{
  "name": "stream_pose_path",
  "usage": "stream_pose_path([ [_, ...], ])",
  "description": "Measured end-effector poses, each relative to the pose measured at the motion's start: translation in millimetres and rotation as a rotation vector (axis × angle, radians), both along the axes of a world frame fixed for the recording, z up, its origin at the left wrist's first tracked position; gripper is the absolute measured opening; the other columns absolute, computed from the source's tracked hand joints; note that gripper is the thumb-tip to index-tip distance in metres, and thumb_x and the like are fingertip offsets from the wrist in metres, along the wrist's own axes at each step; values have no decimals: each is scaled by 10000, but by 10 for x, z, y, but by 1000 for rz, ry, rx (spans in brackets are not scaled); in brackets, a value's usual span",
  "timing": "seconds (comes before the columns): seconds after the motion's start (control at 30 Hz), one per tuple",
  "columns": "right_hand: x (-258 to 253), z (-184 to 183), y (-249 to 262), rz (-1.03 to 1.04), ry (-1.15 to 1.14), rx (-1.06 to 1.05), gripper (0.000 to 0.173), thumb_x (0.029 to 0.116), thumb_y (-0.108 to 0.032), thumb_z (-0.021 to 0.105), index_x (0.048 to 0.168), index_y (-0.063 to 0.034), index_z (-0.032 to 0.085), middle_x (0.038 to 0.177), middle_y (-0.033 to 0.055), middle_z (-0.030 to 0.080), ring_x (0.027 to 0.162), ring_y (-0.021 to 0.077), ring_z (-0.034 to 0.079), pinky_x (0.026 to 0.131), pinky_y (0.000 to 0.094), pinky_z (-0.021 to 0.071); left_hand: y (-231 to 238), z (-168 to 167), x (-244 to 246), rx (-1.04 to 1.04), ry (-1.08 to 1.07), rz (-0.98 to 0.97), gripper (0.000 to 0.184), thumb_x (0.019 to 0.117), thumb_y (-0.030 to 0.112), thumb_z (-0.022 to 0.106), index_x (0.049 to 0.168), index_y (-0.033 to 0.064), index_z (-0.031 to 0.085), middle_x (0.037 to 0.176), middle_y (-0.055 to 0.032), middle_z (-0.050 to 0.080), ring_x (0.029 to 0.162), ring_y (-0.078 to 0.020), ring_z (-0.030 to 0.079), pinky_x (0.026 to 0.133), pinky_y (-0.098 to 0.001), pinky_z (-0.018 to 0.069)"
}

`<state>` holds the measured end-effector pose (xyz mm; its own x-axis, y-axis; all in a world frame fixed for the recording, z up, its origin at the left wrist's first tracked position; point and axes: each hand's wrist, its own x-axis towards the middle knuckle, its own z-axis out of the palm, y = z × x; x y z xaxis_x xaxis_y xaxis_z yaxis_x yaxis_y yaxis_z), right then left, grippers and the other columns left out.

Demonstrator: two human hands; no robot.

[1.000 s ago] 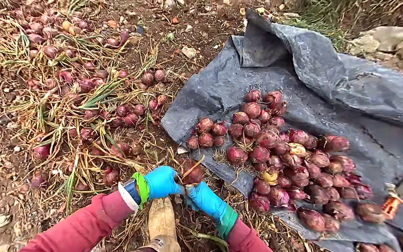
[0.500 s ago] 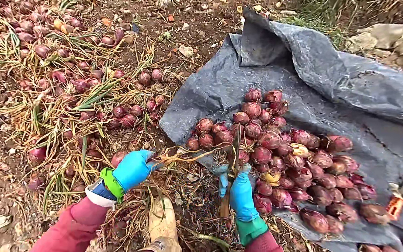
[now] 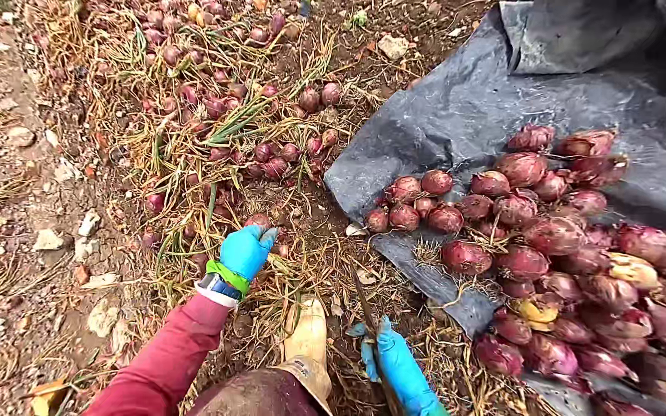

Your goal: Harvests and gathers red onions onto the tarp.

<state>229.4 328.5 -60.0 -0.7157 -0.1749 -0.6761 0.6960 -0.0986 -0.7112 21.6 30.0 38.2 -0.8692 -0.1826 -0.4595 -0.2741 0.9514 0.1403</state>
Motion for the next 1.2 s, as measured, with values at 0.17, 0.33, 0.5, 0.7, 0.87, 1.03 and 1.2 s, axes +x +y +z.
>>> stream_pose_path([
  [0.17, -168, 92, -65, 83, 10, 108, 800, 1038, -631, 134, 1146, -89, 713, 612, 71, 613, 452, 202, 556, 433, 379, 508, 304, -968, 99, -71, -322, -43, 773, 842, 615, 764, 1309, 20, 605, 1204, -241, 684, 1105, -422, 685, 900, -646, 563],
  [0.33, -349, 82, 34, -38, -29, 13, 938, 1010, -670, 7, 1156, -34, 681, 603, 95, 614, 449, 210, 575, 422, 380, 527, 3, -920, 263, 168, -211, -14, 451, 892, 274, 798, 1278, 90, 659, 1112, -215, 726, 1024, -432, 703, 880, -688, 549],
  [0.5, -607, -26, -195, -79, -16, -178, 917, 1006, -711, 93, 1164, -14, 666, 618, 81, 603, 469, 197, 585, 439, 365, 540, 453, -40, 167, 158, -232, -291, 236, 991, 381, 666, 1076, 176, 744, 1039, -76, 751, 987, -291, 718, 881, -592, 555],
  [0.7, -889, 467, -288, 50, 289, 50, 839, 896, -858, 349, 896, -73, 645, 633, 42, 621, 506, 162, 607, 493, 345, 551, 886, 388, 157, 74, -431, -898, 277, 1026, 422, 603, 1088, 183, 727, 1064, -68, 740, 1002, -302, 709, 837, -588, 553],
  [0.87, -876, 364, -84, 47, 221, 38, 887, 967, -793, 208, 1029, -65, 713, 605, 73, 592, 459, 183, 564, 452, 354, 528, 934, 483, -59, 38, -177, -637, 312, 980, 527, 638, 1069, 246, 743, 998, -19, 756, 937, -253, 723, 820, -563, 569],
  [1.03, -886, 453, 79, 84, 285, 130, 902, 909, -865, 167, 902, -106, 656, 601, 30, 610, 468, 162, 585, 448, 343, 527, 1422, 376, 105, 167, -463, -900, 276, 1050, 360, 543, 1130, 167, 723, 1070, -96, 738, 1027, -325, 705, 846, -619, 552],
  [1.2, -943, 306, 486, -438, 233, 105, 953, 967, -735, -34, 1078, -80, 649, 556, 55, 556, 401, 187, 531, 373, 376, 510, 365, -162, -504, -58, -71, -82, 449, 987, 577, 584, 1220, 219, 723, 1178, -101, 742, 1094, -336, 708, 890, -642, 553],
])
